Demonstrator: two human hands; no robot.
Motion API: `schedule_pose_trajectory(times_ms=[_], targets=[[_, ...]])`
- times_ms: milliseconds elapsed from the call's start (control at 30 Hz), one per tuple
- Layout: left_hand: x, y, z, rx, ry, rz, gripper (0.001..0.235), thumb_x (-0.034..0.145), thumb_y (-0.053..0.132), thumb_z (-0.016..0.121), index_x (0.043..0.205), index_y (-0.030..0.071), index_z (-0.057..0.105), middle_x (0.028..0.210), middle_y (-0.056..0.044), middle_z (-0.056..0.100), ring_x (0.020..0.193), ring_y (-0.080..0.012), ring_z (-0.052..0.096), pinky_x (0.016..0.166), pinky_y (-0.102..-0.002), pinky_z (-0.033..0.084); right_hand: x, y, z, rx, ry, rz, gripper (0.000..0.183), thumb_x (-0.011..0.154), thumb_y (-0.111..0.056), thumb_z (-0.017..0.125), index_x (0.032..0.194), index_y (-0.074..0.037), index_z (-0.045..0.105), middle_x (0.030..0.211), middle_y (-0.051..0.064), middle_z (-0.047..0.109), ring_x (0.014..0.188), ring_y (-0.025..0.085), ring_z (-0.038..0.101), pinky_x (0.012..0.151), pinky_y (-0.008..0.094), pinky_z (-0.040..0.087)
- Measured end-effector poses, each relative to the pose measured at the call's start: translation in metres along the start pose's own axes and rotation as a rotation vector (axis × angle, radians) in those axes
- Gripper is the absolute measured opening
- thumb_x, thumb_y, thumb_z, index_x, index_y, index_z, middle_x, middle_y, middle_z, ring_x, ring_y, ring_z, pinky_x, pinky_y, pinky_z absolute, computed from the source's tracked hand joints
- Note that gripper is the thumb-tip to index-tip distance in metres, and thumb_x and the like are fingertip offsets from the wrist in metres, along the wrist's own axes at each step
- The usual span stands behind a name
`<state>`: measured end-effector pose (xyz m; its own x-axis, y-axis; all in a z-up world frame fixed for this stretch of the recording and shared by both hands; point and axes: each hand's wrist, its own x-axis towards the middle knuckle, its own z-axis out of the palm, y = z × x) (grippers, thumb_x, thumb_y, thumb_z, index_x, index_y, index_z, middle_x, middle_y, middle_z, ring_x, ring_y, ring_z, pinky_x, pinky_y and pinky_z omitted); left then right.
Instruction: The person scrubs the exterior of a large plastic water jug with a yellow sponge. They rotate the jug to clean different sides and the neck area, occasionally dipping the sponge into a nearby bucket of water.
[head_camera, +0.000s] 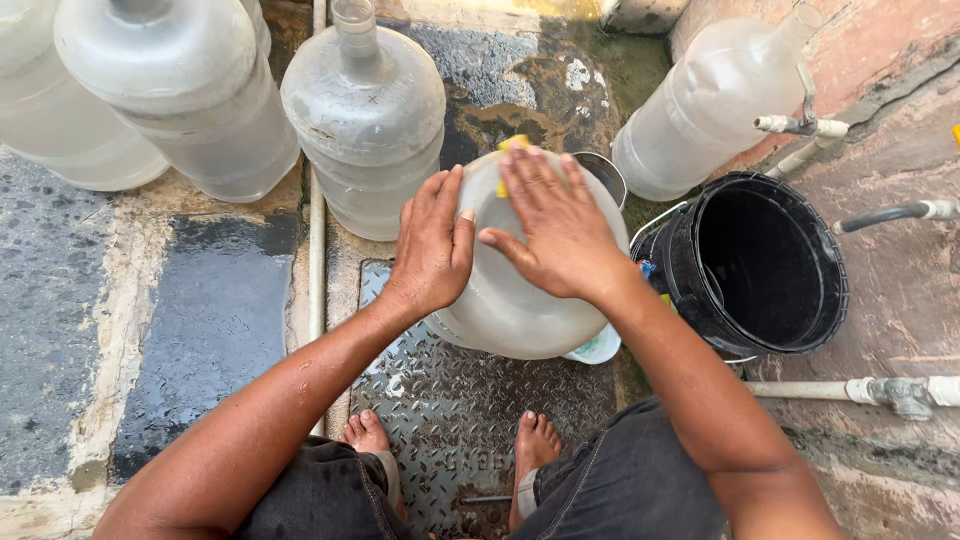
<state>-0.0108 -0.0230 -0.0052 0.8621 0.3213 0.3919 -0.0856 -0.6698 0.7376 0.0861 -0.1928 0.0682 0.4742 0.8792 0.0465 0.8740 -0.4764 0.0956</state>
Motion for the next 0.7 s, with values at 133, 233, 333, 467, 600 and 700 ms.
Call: schedule_pose_trajectory(times_ms=[133, 233, 333, 467, 600, 700], targets=[[-0.006, 0.021, -0.012, 0.065, 0.105, -0.212, 0.075, 0.099, 0.026, 0.056, 0.157, -0.004, 0.02, 0.152, -0.034, 0.031, 0.134, -0.0501, 0.033, 0.111, -0.062, 0.021, -0.003, 0.029, 0.005, 0.008, -0.062, 0.16, 0.092, 0.1, -0.07, 0.027, 0.158, 0.001, 0.022, 0.167, 0.022, 0.017, 0.156, 0.034, 0.011, 0.124, 0.051, 0.008], [-0.011, 0.028, -0.032, 0.201, 0.062, -0.066, 0.078, 0.092, 0.036, 0.061, 0.155, 0.003, 0.03, 0.15, -0.03, 0.033, 0.135, -0.0467, 0.032, 0.108, -0.063, 0.021, -0.011, 0.049, 0.021, 0.08, -0.057, 0.151, 0.09, 0.102, -0.068, 0.025, 0.158, 0.001, 0.023, 0.168, 0.023, 0.016, 0.156, 0.035, 0.01, 0.123, 0.051, 0.009], [-0.008, 0.024, -0.05, 0.357, -0.089, 0.262, 0.064, 0.094, 0.046, 0.061, 0.147, 0.013, 0.046, 0.155, -0.022, 0.037, 0.144, -0.0421, 0.03, 0.114, -0.06, 0.022, -0.016, 0.058, 0.032, 0.188, -0.01, 0.089, 0.087, 0.104, -0.065, 0.022, 0.159, 0.002, 0.023, 0.168, 0.023, 0.017, 0.156, 0.036, 0.011, 0.123, 0.051, 0.009], [0.001, 0.018, -0.055, 0.326, -0.252, 0.531, 0.063, 0.098, 0.061, 0.057, 0.137, 0.011, 0.057, 0.159, -0.018, 0.04, 0.152, -0.0402, 0.029, 0.124, -0.059, 0.019, 0.005, 0.061, 0.018, 0.275, 0.0, 0.119, 0.084, 0.103, -0.064, 0.017, 0.161, -0.004, 0.025, 0.169, 0.018, 0.021, 0.156, 0.031, 0.016, 0.126, 0.05, 0.008], [-0.006, 0.02, -0.049, 0.28, -0.321, 0.637, 0.078, 0.096, 0.071, 0.052, 0.138, 0.006, 0.054, 0.155, -0.021, 0.042, 0.15, -0.0411, 0.032, 0.126, -0.057, 0.019, 0.014, 0.039, 0.006, 0.34, 0.022, 0.128, 0.083, 0.106, -0.064, 0.012, 0.162, -0.004, 0.022, 0.17, 0.018, 0.022, 0.158, 0.031, 0.017, 0.128, 0.049, 0.006], [-0.015, 0.021, -0.048, 0.33, -0.324, 0.666, 0.09, 0.092, 0.078, 0.049, 0.138, 0.001, 0.053, 0.149, -0.022, 0.043, 0.146, -0.0405, 0.032, 0.124, -0.055, 0.019, 0.016, 0.027, 0.005, 0.595, -0.076, -0.228, 0.086, 0.101, -0.065, 0.005, 0.164, -0.01, 0.023, 0.172, 0.013, 0.021, 0.16, 0.03, 0.013, 0.128, 0.049, 0.003]])
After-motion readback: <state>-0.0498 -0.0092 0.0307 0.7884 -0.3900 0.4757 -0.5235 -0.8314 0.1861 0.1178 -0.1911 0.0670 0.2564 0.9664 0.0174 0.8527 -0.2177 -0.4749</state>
